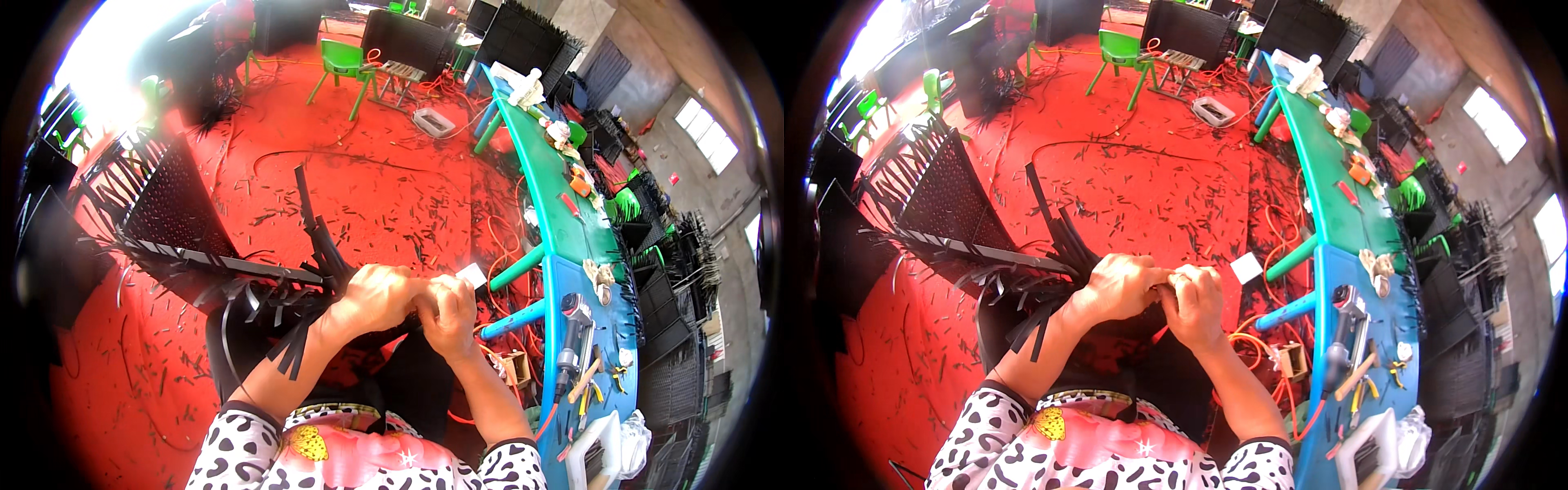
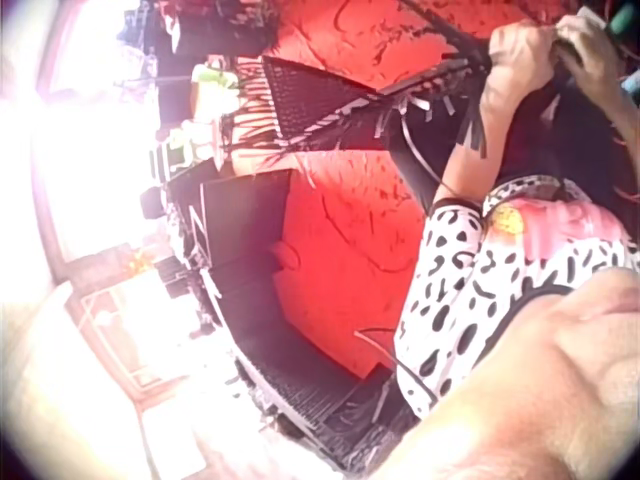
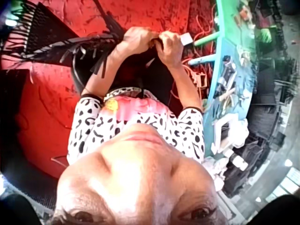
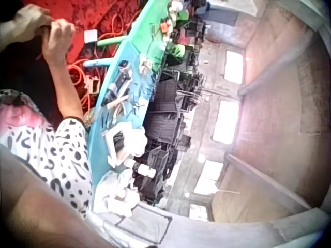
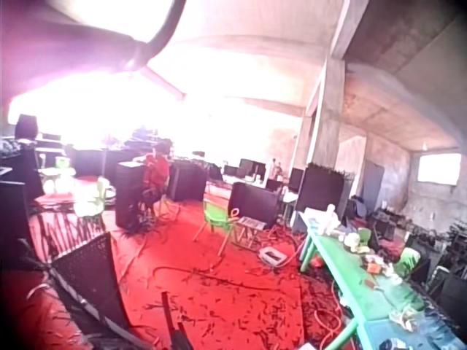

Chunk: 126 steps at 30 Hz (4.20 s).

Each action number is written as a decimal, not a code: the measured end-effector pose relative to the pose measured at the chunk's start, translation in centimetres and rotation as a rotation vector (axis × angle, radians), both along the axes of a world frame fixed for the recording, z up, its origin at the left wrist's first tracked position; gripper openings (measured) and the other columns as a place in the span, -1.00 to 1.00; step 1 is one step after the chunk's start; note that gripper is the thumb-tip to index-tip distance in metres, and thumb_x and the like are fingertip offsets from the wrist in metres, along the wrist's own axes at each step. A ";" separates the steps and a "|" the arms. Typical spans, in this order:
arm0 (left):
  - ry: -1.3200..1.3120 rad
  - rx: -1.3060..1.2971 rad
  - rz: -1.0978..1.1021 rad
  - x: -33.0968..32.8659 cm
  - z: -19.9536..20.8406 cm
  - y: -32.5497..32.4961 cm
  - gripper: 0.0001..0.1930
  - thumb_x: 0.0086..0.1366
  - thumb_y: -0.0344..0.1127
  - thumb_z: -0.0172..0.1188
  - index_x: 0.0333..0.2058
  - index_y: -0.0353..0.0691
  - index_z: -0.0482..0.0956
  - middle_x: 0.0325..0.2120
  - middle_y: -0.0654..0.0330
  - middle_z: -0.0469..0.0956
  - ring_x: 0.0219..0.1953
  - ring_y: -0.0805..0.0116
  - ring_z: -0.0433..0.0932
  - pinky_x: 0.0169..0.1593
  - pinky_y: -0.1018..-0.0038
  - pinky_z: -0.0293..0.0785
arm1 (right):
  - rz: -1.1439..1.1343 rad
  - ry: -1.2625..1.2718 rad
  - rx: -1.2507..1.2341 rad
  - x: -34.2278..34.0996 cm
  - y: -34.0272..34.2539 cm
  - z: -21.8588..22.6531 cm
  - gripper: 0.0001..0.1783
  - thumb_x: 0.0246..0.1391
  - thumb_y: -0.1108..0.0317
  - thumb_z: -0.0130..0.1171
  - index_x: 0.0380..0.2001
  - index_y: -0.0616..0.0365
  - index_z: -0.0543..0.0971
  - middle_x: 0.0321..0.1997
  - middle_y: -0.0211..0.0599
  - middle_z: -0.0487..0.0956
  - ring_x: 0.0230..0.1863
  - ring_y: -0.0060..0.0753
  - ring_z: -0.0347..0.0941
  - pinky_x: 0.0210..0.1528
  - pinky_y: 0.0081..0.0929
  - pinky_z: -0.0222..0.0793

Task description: The person assembles a black wicker chair by hand and with a pneumatic nail gun, a hammer, and pliers. They wrap black plastic strips around the frame, secure the wicker material with the nail gun, hammer down staples, and trim excess material with the pliers.

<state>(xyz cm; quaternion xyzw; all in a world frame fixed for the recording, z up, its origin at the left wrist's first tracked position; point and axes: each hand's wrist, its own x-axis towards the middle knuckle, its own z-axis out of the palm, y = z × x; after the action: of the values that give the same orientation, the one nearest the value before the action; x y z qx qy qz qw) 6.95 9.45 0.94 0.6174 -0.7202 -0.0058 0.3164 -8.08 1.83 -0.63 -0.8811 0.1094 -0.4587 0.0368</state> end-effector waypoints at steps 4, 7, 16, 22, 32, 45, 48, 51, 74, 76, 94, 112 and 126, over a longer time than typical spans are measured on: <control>-0.005 0.003 -0.001 0.0 -0.3 0.0 -0.72 -0.09 -0.28 0.29 -0.32 -0.12 0.59 -0.56 0.14 0.52 -0.45 0.07 0.55 -0.40 0.22 0.47 | -0.022 -0.041 0.001 0.2 0.1 -0.3 -0.70 -0.26 0.57 0.27 -0.36 0.21 0.45 -0.28 -0.17 0.46 -0.26 -0.11 0.40 -0.19 -0.22 0.31; 0.016 0.017 -0.019 -0.1 0.2 0.2 -0.70 -0.09 -0.29 0.30 -0.30 -0.10 0.59 -0.55 0.14 0.52 -0.45 0.07 0.56 -0.39 0.21 0.47 | -0.016 -0.073 -0.049 0.3 -0.1 -0.6 -0.74 -0.21 0.55 0.26 -0.38 0.22 0.44 -0.30 -0.18 0.45 -0.28 -0.14 0.41 -0.21 -0.23 0.30; 0.012 0.029 -0.008 -0.2 0.1 0.3 -0.63 -0.07 -0.27 0.30 -0.19 -0.02 0.60 -0.55 0.14 0.51 -0.45 0.07 0.55 -0.38 0.21 0.47 | -0.036 -0.079 -0.083 -0.1 0.2 -0.7 -0.78 -0.14 0.55 0.25 -0.39 0.20 0.44 -0.27 -0.19 0.45 -0.25 -0.15 0.42 -0.13 -0.15 0.25; 0.033 -0.001 -0.003 -0.1 0.0 0.6 -0.68 -0.02 -0.24 0.28 -0.21 -0.03 0.61 -0.56 0.15 0.50 -0.46 0.09 0.55 -0.38 0.23 0.47 | 0.103 -0.110 -0.053 -0.7 -0.4 2.8 -0.84 -0.02 0.53 0.16 -0.42 0.22 0.36 -0.29 -0.16 0.46 -0.26 -0.11 0.41 -0.17 -0.19 0.28; 0.029 -0.088 -0.026 -0.5 0.1 0.4 -0.75 0.03 -0.23 0.25 -0.26 -0.05 0.61 -0.60 0.18 0.49 -0.52 0.14 0.55 -0.45 0.25 0.46 | 0.421 -0.332 1.026 -1.5 0.7 0.1 -0.59 -0.06 0.60 0.22 -0.14 0.24 0.32 -0.26 -0.30 0.45 -0.34 -0.62 0.38 -0.41 -0.73 0.25; 0.006 -0.044 -0.016 -0.3 0.6 0.6 -0.75 0.07 -0.22 0.22 -0.24 -0.05 0.60 -0.61 0.17 0.49 -0.51 0.12 0.56 -0.45 0.24 0.46 | 0.100 -0.056 0.275 -1.1 1.7 1.6 -0.87 -0.08 0.58 0.23 -0.39 0.33 0.54 -0.34 -0.09 0.51 -0.33 -0.12 0.49 -0.27 -0.39 0.43; 0.004 -0.056 -0.016 -0.3 0.2 1.0 -0.75 0.06 -0.22 0.23 -0.24 -0.06 0.61 -0.61 0.19 0.49 -0.52 0.14 0.56 -0.45 0.26 0.46 | 0.144 -0.137 0.366 -0.8 2.1 0.4 -0.88 -0.05 0.58 0.20 -0.38 0.33 0.50 -0.33 -0.07 0.51 -0.30 -0.13 0.49 -0.25 -0.40 0.43; -0.010 -0.094 -0.011 -0.4 0.2 0.7 -0.75 0.05 -0.20 0.25 -0.25 -0.05 0.61 -0.63 0.21 0.47 -0.54 0.17 0.54 -0.47 0.28 0.46 | 0.148 -0.206 0.640 -0.9 2.2 0.4 -0.93 0.07 0.52 0.13 -0.38 0.30 0.48 -0.33 -0.21 0.52 -0.34 -0.37 0.46 -0.28 -0.53 0.38; -0.232 -0.274 0.087 -1.3 0.0 1.9 -0.77 0.06 -0.11 0.23 -0.35 -0.05 0.53 -0.62 0.28 0.44 -0.56 0.31 0.50 -0.45 0.38 0.41 | 0.408 -0.458 1.242 0.0 2.0 1.8 -0.78 0.17 0.37 0.02 -0.53 0.21 0.37 -0.51 -0.26 0.45 -0.65 -0.70 0.13 -0.60 -0.74 0.01; -0.215 -0.289 0.076 -1.9 -0.4 2.1 -0.78 0.07 -0.11 0.23 -0.46 -0.07 0.45 -0.62 0.26 0.44 -0.55 0.29 0.51 -0.44 0.36 0.40 | 0.305 -0.378 1.240 -1.4 3.2 1.6 -0.83 0.17 0.43 -0.04 -0.51 0.22 0.39 -0.53 -0.29 0.46 -0.68 -0.73 0.09 -0.64 -0.74 -0.03; -0.092 -0.232 0.163 -1.5 -1.6 1.1 -0.67 -0.12 -0.16 0.35 -0.55 -0.18 0.37 -0.62 0.19 0.41 -0.57 0.15 0.47 -0.44 0.29 0.37 | 0.351 -0.326 1.110 -0.6 1.4 0.9 -0.82 0.21 0.43 0.00 -0.49 0.21 0.36 -0.51 -0.41 0.48 -0.64 -0.80 0.13 -0.61 -0.78 -0.02; -0.052 -0.190 0.226 -1.8 -1.9 0.4 -0.73 -0.08 -0.21 0.34 -0.57 -0.19 0.42 -0.63 0.20 0.42 -0.54 0.17 0.48 -0.38 0.28 0.39 | 0.159 0.381 0.445 3.2 -5.7 2.3 -0.77 -0.01 0.36 0.16 -0.60 0.26 0.40 -0.58 -0.11 0.43 -0.49 -0.03 0.39 -0.47 -0.23 0.29; -0.080 -0.241 0.105 -0.2 -1.6 -0.3 -0.75 -0.07 -0.33 0.30 -0.34 -0.17 0.53 -0.59 0.22 0.45 -0.52 0.19 0.49 -0.42 0.32 0.39 | 0.245 0.885 0.978 4.7 -9.0 1.7 -0.73 0.02 0.34 0.05 -0.70 0.14 0.38 -0.69 -0.63 0.28 -0.59 -0.78 0.14 -0.56 -0.60 0.13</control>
<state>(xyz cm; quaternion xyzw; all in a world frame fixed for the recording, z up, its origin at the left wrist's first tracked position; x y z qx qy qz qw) 6.77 9.16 -0.62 0.6117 -0.6943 0.1219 0.3591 -3.35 -7.14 1.11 -0.8741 0.2087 0.0558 0.4351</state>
